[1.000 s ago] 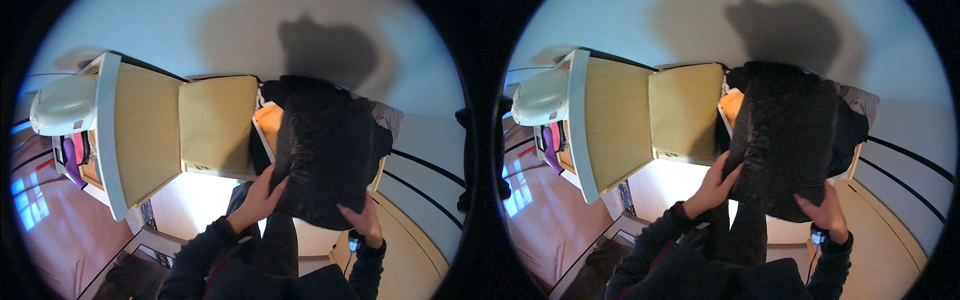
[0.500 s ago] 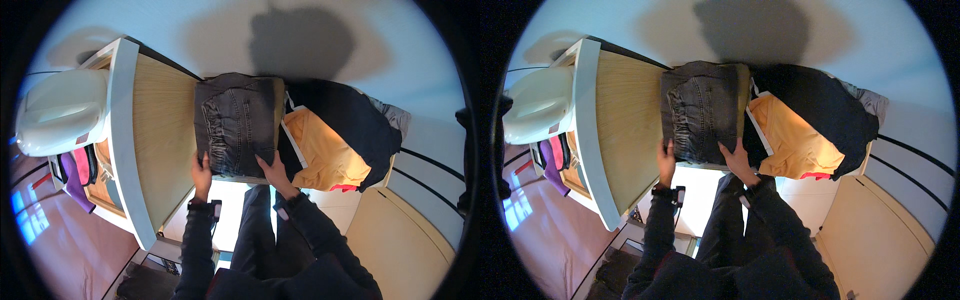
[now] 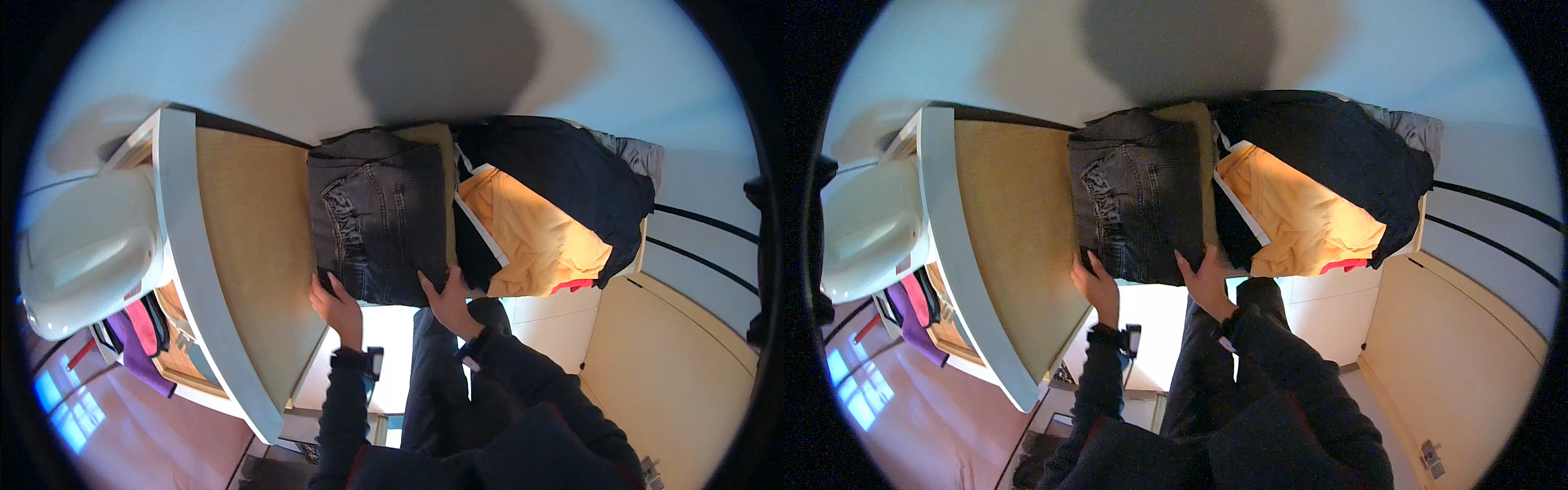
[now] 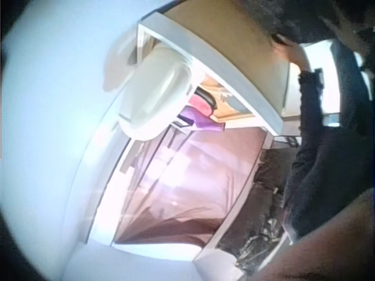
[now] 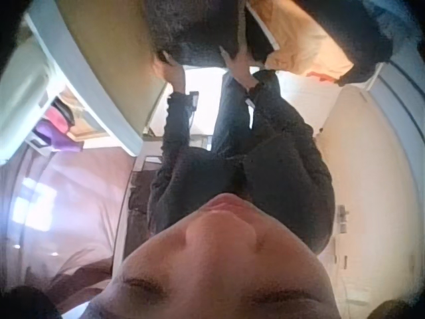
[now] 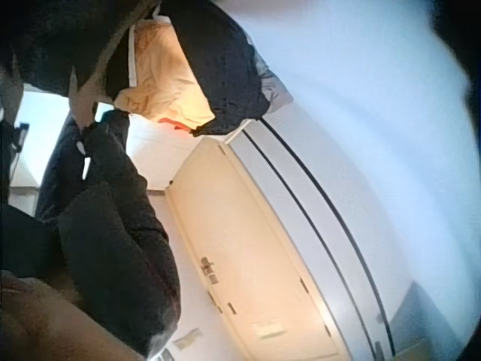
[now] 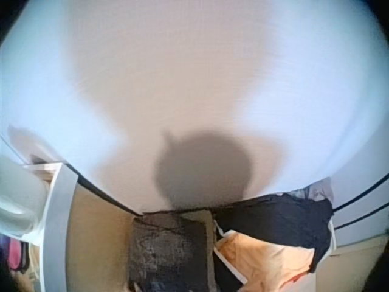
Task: The person folds several garments on a small table, including dark pants, a black top, a yellow top, and a dark jacket. Each item is smoothed, folded in half, and stacked in order.
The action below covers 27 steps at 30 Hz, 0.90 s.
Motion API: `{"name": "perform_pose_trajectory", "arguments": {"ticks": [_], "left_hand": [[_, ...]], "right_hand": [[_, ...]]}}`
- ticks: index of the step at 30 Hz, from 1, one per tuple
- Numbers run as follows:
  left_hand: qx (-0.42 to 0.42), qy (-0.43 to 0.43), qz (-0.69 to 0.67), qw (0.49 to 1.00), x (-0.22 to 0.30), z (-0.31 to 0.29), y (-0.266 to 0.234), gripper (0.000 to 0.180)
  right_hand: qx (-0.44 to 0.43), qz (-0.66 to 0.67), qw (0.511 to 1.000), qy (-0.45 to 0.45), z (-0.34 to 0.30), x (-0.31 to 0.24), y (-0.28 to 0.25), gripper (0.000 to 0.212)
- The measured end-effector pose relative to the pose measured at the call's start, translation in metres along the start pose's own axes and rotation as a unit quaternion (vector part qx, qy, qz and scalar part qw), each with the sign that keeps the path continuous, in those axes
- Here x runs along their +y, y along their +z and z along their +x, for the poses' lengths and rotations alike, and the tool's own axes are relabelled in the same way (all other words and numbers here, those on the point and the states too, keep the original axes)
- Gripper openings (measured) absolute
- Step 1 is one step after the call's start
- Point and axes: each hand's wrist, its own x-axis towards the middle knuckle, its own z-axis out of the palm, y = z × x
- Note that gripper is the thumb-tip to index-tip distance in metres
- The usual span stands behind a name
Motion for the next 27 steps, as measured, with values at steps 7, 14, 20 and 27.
{"name": "perform_pose_trajectory", "arguments": {"ticks": [7, 14, 20, 27], "left_hand": [[-0.066, 0.145, -0.068, 0.985, 0.025, -0.010, 0.012, 0.053], [-0.102, 0.218, -0.001, 0.971, 0.003, -0.028, 0.016, 0.057], [-0.110, 0.165, -0.007, 0.980, 0.016, -0.040, 0.028, 0.058], [-0.119, 0.170, 0.020, 0.978, 0.031, -0.035, 0.019, 0.053]], "right_hand": [[0.100, -0.023, 0.988, -0.111, 0.077, -0.030, -0.020, 0.054], [0.053, -0.117, 0.991, -0.042, 0.174, -0.064, -0.007, 0.072], [0.120, -0.150, 0.941, -0.279, 0.169, -0.076, -0.008, 0.066], [0.132, -0.267, 0.925, -0.237, 0.189, -0.081, -0.014, 0.060]]}}
